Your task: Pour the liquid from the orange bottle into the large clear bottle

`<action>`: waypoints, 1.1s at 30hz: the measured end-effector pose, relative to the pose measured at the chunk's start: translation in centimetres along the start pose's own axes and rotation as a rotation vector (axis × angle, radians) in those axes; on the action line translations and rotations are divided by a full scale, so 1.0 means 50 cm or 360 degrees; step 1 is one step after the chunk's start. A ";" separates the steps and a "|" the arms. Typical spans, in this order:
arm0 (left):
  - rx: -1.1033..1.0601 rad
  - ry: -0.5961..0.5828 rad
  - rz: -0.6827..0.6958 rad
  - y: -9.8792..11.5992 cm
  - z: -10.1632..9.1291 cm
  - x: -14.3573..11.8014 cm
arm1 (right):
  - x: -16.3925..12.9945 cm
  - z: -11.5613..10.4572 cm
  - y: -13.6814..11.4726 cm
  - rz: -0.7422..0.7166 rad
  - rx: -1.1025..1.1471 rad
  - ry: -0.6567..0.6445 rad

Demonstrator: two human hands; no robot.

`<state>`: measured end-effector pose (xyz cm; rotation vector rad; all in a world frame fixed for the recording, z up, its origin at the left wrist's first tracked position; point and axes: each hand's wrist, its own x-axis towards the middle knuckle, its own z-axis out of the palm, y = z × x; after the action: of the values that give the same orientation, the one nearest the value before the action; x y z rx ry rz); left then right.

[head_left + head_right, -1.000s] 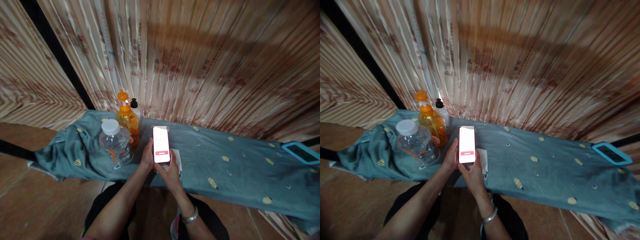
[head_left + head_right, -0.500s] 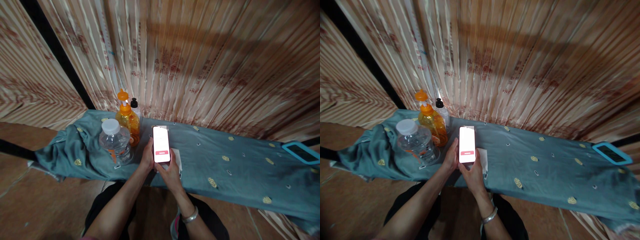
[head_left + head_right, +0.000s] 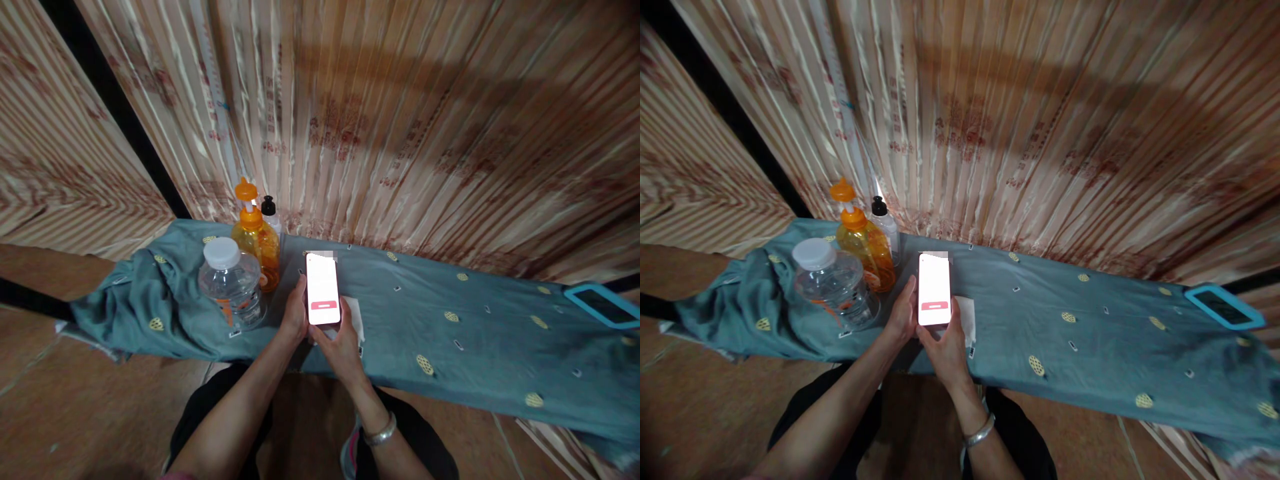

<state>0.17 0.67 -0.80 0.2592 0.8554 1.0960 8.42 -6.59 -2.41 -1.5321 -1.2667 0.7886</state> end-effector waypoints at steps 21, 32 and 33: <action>0.0004 -0.0290 -0.0002 -0.007 0.000 -0.007 | 0.021 -0.021 0.012 0.0037 -0.0207 0.0087; 0.0018 -0.0304 -0.0023 -0.008 0.011 -0.015 | 0.021 -0.038 0.004 0.0033 -0.0307 0.0090; 0.0017 -0.0295 -0.0018 -0.010 0.012 -0.014 | 0.021 -0.040 0.003 0.0027 -0.0312 0.0101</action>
<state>0.79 -0.03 -0.37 0.3587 0.6966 1.0397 10.53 -6.09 -1.79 -1.7126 -1.3160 0.6359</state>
